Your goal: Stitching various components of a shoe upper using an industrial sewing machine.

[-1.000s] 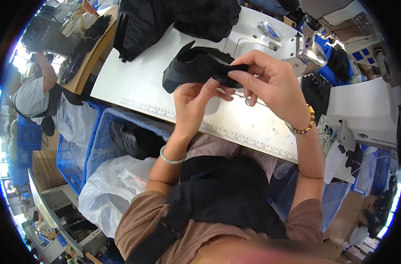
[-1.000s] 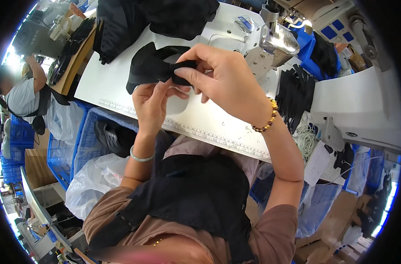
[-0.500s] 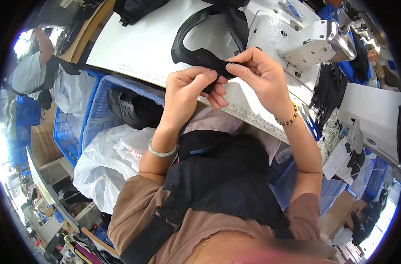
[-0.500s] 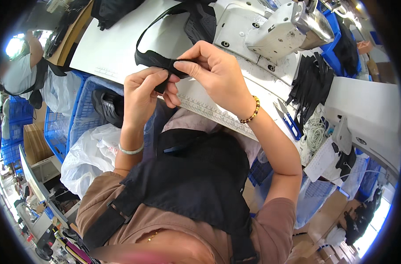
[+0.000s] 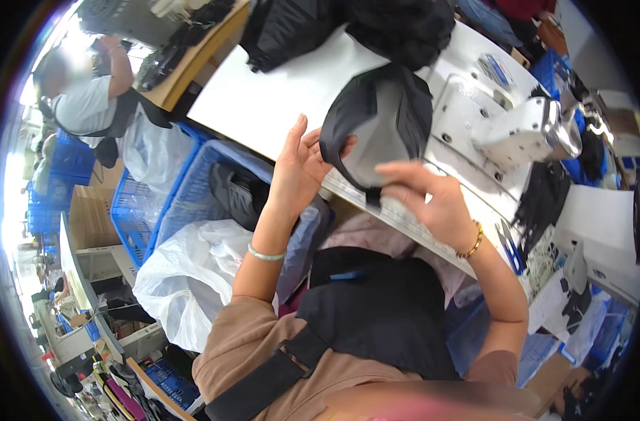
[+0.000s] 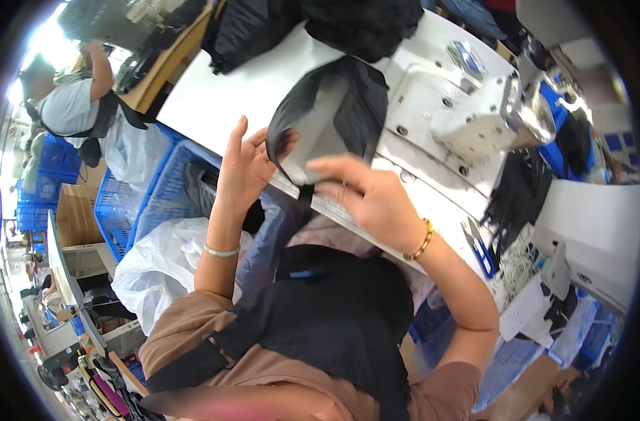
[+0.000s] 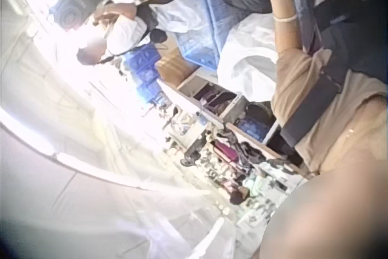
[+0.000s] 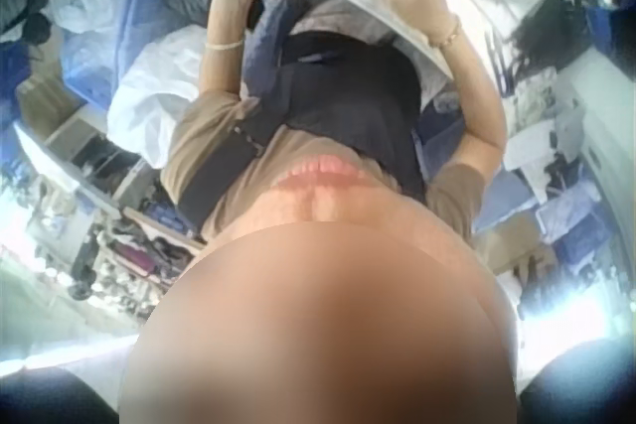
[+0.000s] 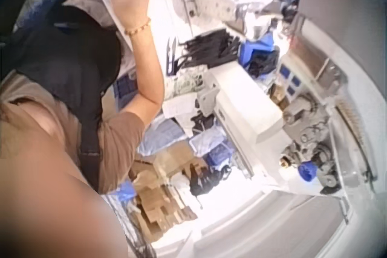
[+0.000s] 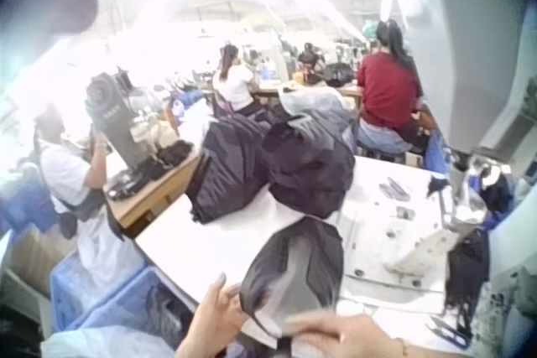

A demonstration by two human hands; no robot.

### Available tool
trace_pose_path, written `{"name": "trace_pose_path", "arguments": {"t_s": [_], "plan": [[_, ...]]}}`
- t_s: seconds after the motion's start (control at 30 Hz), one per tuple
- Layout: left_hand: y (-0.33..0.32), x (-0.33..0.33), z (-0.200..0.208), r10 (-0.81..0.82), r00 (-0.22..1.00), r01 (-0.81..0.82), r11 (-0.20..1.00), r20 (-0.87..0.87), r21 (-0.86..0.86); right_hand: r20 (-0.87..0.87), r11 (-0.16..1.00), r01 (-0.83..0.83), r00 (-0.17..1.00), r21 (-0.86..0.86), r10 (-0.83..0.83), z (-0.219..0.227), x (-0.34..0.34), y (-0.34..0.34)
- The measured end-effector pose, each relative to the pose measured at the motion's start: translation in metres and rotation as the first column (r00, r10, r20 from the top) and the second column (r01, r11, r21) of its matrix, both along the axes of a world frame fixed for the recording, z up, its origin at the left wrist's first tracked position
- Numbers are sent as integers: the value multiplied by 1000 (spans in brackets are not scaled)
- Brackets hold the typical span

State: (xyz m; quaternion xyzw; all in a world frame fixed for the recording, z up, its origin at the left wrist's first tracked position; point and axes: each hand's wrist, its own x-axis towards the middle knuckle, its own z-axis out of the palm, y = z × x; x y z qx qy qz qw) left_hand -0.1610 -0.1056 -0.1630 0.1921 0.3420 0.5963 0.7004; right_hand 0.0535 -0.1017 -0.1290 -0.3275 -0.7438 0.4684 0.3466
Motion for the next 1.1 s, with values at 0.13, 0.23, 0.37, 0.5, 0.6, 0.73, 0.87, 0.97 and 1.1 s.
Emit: {"name": "trace_pose_path", "arguments": {"t_s": [0.13,0.23,0.37,0.5,0.6,0.73,0.87,0.97,1.1], "plan": [[26,-41,-8,249,949,-237,968,-192,85,381,741,-336,917,581,117,-24,-25,-4],[48,-90,5,220,975,-190,905,-36,381,380,529,-318,925,787,-9,-22,-67,11],[99,-165,20,409,901,-287,814,-147,505,234,318,-196,968,928,-85,-21,-148,60],[162,-207,4,463,759,-288,870,-458,401,381,448,-262,903,855,-198,-63,-216,101],[185,-239,0,395,718,-227,911,-573,344,356,503,-181,893,845,-276,-67,-252,98],[229,-219,-1,333,744,-110,916,-580,385,312,342,-119,745,932,-590,-76,-264,124],[252,-215,9,464,401,-28,868,-790,496,196,450,85,818,889,-542,-78,-273,129],[252,-208,34,540,176,-93,842,-823,532,192,562,106,874,820,-446,-73,-271,126],[242,-110,106,951,-37,31,308,-306,951,178,553,124,870,824,-460,-85,-259,132]]}}
